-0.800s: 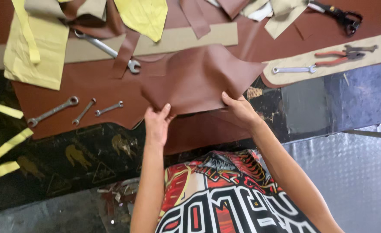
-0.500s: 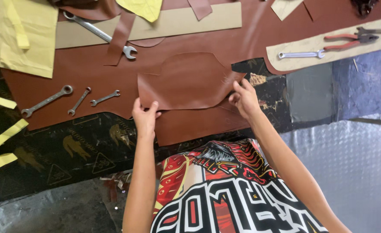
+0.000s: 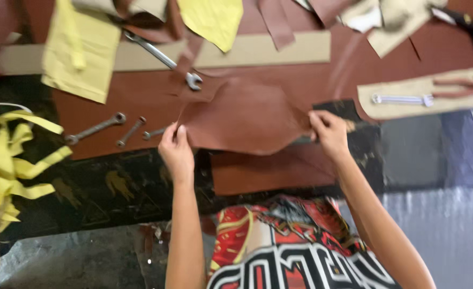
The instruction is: The person cuts a piece of brown leather using shears and then organizes the cut pieces on a workbench. They repeatedly pick up, align, and stack various leather strips and scraps, occasionally using a paper template to guide the arrangement.
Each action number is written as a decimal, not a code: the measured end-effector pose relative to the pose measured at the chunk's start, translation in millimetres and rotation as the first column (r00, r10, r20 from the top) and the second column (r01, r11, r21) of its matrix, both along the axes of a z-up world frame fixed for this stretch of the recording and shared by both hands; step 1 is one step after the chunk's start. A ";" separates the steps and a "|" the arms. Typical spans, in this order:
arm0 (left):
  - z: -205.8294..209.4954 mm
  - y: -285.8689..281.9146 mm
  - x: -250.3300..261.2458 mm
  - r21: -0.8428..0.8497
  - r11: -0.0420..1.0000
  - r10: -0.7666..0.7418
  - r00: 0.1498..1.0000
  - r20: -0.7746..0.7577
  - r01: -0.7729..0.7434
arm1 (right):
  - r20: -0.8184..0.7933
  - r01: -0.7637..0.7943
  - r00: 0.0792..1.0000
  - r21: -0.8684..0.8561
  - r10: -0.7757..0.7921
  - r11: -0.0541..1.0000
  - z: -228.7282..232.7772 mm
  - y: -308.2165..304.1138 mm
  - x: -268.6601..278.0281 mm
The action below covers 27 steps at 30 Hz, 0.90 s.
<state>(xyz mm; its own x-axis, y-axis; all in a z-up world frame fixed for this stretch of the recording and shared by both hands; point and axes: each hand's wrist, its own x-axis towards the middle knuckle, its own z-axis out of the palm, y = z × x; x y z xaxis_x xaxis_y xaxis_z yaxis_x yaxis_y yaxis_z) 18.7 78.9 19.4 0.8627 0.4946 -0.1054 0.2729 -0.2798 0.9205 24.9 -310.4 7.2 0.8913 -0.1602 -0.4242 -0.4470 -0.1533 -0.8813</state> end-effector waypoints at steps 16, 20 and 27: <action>28.7 127.2 111.8 0.691 0.710 -0.134 0.989 -0.057 0.136 | -0.153 -0.237 0.956 0.103 0.251 0.966 11.0 87.6 69.7; -6.4 25.0 151.6 0.569 0.757 -0.383 0.924 -0.014 0.323 | -0.254 -0.139 0.952 0.146 0.173 0.979 -3.3 71.7 53.4; -6.1 -43.7 196.7 0.496 0.644 -0.336 0.798 -0.501 0.583 | -0.238 -0.134 0.959 0.107 0.156 0.985 4.8 54.0 21.9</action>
